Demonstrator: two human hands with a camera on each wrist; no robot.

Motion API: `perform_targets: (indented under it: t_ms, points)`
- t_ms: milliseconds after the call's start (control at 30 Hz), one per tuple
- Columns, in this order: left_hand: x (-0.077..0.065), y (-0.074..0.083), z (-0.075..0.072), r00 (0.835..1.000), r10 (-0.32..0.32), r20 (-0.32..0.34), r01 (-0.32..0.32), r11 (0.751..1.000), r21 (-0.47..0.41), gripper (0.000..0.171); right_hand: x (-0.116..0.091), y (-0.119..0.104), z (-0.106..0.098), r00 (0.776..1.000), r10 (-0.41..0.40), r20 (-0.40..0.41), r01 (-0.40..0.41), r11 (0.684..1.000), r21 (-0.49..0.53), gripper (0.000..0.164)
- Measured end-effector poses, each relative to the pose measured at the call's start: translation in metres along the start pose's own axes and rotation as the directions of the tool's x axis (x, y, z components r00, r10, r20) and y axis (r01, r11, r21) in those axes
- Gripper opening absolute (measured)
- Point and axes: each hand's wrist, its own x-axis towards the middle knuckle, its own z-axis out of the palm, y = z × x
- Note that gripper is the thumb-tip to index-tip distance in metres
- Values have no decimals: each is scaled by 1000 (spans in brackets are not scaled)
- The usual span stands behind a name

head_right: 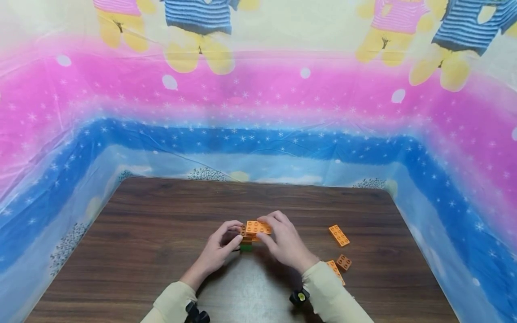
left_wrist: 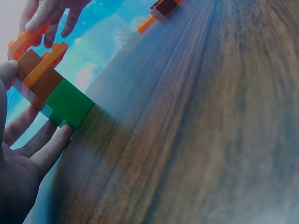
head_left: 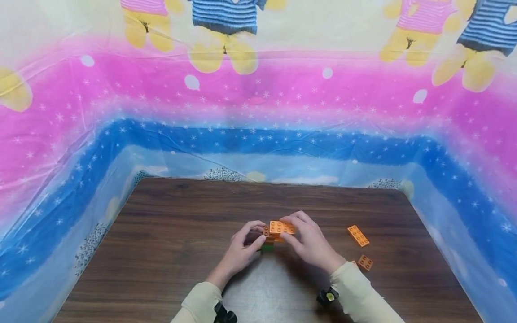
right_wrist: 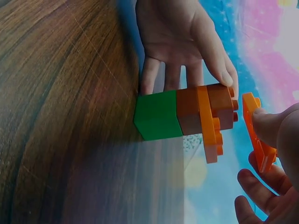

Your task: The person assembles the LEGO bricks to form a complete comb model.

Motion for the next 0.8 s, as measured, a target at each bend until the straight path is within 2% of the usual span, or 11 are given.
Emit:
perform_targets:
  t_ms: [433, 800]
  points:
    - [-1, 0, -1, 1000, 0, 2, 0, 1000, -4, 30, 3, -1, 9, 999, 18, 44, -18, 1000, 7, 35]
    - [0, 0, -1, 1000, -10, 1, 10, 1000, -6, 30, 6, -5, 10, 999, 2, 42, -1, 1000, -25, 37]
